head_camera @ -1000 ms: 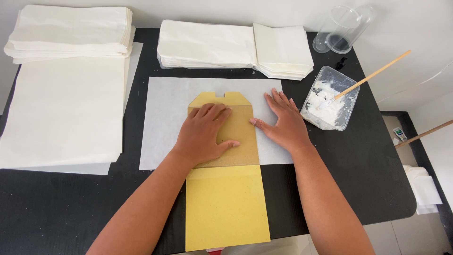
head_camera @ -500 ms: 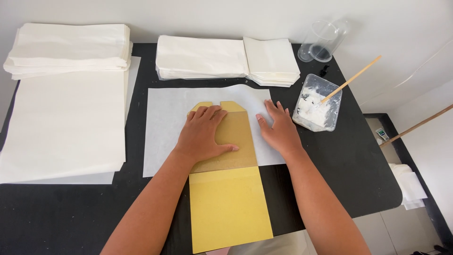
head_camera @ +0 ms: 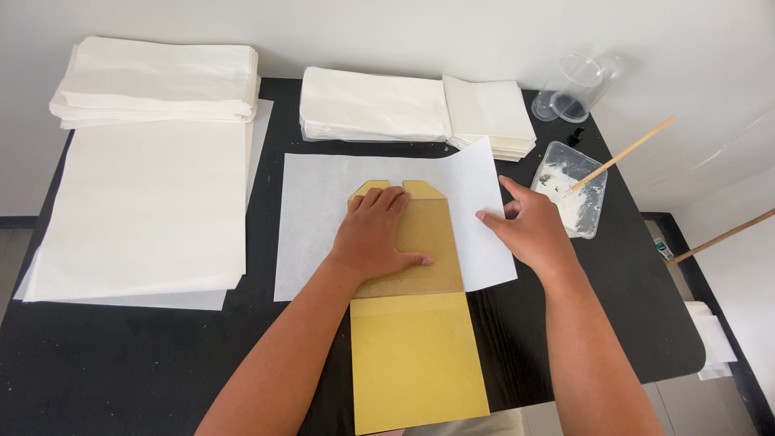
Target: Manually folding paper around a template and applying glue to create a paper bag.
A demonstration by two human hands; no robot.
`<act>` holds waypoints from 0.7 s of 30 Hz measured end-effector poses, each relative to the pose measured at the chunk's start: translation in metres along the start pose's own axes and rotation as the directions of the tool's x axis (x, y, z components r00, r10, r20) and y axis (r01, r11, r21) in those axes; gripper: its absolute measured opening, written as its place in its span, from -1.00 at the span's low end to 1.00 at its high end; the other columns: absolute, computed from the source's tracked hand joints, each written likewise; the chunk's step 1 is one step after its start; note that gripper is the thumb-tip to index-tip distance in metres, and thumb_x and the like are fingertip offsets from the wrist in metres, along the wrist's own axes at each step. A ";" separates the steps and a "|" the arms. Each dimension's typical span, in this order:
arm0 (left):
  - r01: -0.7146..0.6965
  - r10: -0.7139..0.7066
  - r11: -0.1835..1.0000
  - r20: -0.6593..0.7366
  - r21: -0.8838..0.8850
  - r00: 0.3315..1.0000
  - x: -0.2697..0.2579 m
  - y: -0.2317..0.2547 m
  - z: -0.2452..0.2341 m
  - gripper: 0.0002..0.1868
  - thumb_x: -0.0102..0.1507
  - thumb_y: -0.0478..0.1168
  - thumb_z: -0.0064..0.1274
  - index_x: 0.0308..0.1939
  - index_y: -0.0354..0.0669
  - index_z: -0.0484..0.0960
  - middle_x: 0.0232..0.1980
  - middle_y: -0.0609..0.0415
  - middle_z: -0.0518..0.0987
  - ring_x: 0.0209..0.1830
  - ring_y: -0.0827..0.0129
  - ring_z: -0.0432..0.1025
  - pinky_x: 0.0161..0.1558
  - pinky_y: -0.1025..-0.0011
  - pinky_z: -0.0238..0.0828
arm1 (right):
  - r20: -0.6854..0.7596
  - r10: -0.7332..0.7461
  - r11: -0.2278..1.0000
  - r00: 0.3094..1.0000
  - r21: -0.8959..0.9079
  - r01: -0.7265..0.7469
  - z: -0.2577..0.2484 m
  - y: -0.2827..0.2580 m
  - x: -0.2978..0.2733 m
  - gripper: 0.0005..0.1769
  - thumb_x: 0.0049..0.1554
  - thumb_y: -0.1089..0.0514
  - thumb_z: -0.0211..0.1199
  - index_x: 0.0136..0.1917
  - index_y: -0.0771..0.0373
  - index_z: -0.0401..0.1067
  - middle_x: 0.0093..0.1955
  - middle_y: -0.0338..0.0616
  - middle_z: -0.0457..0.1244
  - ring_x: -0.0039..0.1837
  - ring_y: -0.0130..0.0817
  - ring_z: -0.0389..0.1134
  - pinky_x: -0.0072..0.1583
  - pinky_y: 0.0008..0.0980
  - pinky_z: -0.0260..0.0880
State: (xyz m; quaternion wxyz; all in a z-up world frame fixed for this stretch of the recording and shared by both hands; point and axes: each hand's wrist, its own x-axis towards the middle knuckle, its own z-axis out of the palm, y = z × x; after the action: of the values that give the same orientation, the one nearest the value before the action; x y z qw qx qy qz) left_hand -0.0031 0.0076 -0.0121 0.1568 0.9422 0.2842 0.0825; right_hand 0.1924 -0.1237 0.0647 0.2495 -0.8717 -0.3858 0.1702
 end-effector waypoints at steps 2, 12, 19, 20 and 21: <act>0.006 -0.006 1.000 -0.008 -0.012 1.000 0.000 0.000 0.000 0.04 0.06 0.50 0.18 0.45 -0.01 0.37 0.45 0.04 0.35 0.52 0.20 0.18 0.52 0.16 0.06 | -0.025 -0.041 0.999 0.999 0.004 0.041 0.004 0.000 0.001 -0.24 0.09 0.14 0.29 0.55 0.28 0.28 -0.02 0.10 0.43 0.02 -0.05 0.49 -0.01 -0.17 0.50; 0.083 -0.069 0.985 0.094 -0.154 0.993 0.013 -0.014 0.008 -0.27 0.29 0.23 -0.19 0.50 0.06 0.32 0.43 0.10 0.35 0.55 0.28 0.16 0.54 0.18 0.01 | 0.048 -0.218 0.972 0.975 -0.073 0.221 0.037 -0.053 -0.010 -0.23 0.04 0.19 0.30 0.53 0.07 0.33 -0.08 0.02 0.46 0.00 -0.01 0.51 -0.01 -0.05 0.53; 0.225 -0.213 0.877 0.077 -0.426 0.974 0.008 -0.013 0.001 -0.25 0.41 0.33 -0.61 0.58 0.12 0.09 0.48 0.03 0.34 0.53 0.27 0.25 0.53 0.18 0.11 | 0.127 -0.189 0.936 0.974 -0.277 0.218 0.064 -0.080 -0.023 -0.22 0.14 0.22 0.20 0.62 0.08 0.17 -0.07 -0.03 0.48 0.00 0.01 0.52 0.06 -0.05 0.55; 0.209 -0.215 0.858 0.043 -0.468 0.976 0.006 -0.012 -0.001 -0.25 0.42 0.32 -0.62 0.57 0.08 0.11 0.50 0.01 0.31 0.49 0.24 0.29 0.50 0.17 0.18 | 0.145 -0.182 0.926 0.973 -0.308 0.219 0.068 -0.082 -0.024 -0.22 0.16 0.22 0.19 0.64 0.10 0.14 -0.06 -0.03 0.48 0.02 0.01 0.52 0.08 -0.04 0.54; 0.192 -0.218 0.839 0.008 -0.509 0.976 0.005 -0.010 -0.004 -0.25 0.42 0.31 -0.64 0.56 0.05 0.12 0.51 -0.01 0.28 0.46 0.22 0.34 0.48 0.16 0.25 | 0.162 -0.175 0.914 0.971 -0.339 0.221 0.072 -0.083 -0.024 -0.21 0.18 0.23 0.18 0.65 0.12 0.10 -0.04 -0.02 0.48 0.04 0.01 0.52 0.09 -0.03 0.54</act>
State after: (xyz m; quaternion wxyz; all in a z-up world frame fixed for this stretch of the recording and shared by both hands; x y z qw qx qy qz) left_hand -0.0049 0.0192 -0.0118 0.3998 0.8295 0.3554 0.1606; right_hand 0.0929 -0.0726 0.0554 0.0788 -0.8460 -0.5117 0.1275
